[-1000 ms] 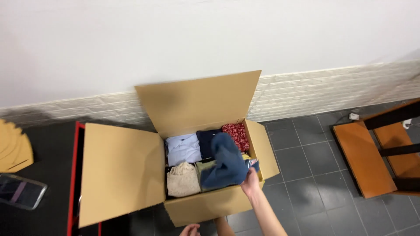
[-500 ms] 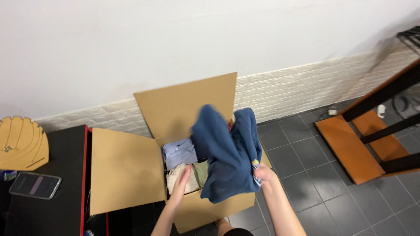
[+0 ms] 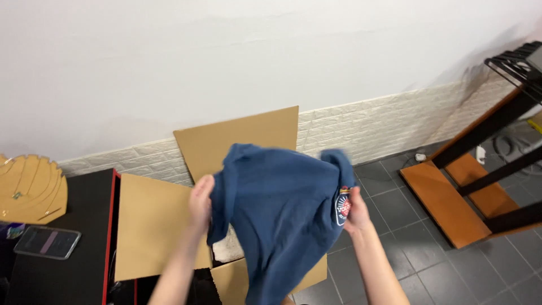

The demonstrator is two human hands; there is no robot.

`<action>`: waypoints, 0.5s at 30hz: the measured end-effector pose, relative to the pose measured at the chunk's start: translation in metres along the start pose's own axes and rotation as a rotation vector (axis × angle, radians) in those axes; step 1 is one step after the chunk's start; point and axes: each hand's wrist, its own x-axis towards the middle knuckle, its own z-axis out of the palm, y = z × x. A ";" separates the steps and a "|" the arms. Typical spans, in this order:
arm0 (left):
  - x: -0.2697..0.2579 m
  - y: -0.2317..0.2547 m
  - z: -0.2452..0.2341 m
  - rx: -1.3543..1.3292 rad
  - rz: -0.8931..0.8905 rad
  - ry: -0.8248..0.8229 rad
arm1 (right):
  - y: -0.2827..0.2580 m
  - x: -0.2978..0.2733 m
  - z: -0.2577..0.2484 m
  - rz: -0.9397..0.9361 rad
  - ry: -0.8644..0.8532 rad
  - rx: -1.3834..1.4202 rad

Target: Unboxing folded garments from a cardboard box, unfolding them for inspection, and placing them on a desk.

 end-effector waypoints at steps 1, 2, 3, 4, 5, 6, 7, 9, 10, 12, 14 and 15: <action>0.003 0.012 -0.006 -0.005 0.004 0.010 | -0.005 0.001 -0.007 0.008 -0.007 -0.005; 0.006 0.026 -0.012 0.049 -0.019 -0.097 | -0.008 0.002 -0.014 -0.058 -0.014 -0.043; 0.009 0.039 -0.017 0.103 -0.042 -0.203 | -0.012 0.002 -0.021 -0.123 -0.022 -0.080; 0.009 0.042 -0.023 0.099 -0.033 -0.196 | -0.015 -0.003 -0.011 -0.120 -0.033 -0.083; 0.009 0.044 -0.029 0.238 -0.131 -0.343 | -0.018 -0.008 -0.001 -0.143 0.020 -0.213; 0.006 0.046 -0.036 0.378 -0.236 -0.485 | -0.019 -0.015 0.008 -0.163 0.077 -0.344; 0.001 0.037 -0.032 0.375 -0.234 -0.474 | -0.024 -0.025 0.048 -0.155 0.069 -0.348; -0.010 0.020 -0.023 0.834 -0.661 -0.910 | -0.030 -0.050 0.125 -0.166 0.009 -0.570; -0.017 0.012 -0.026 0.839 -0.659 -0.905 | -0.025 -0.043 0.118 -0.165 0.004 -0.565; -0.035 -0.008 -0.029 1.033 -0.718 -1.239 | -0.018 -0.031 0.101 -0.108 0.119 -0.722; -0.043 -0.042 -0.025 0.803 -0.673 -1.175 | -0.025 -0.041 0.143 -0.182 -0.082 -0.838; -0.049 -0.060 -0.024 0.575 -0.619 -1.101 | -0.029 -0.046 0.164 -0.256 -0.292 -0.951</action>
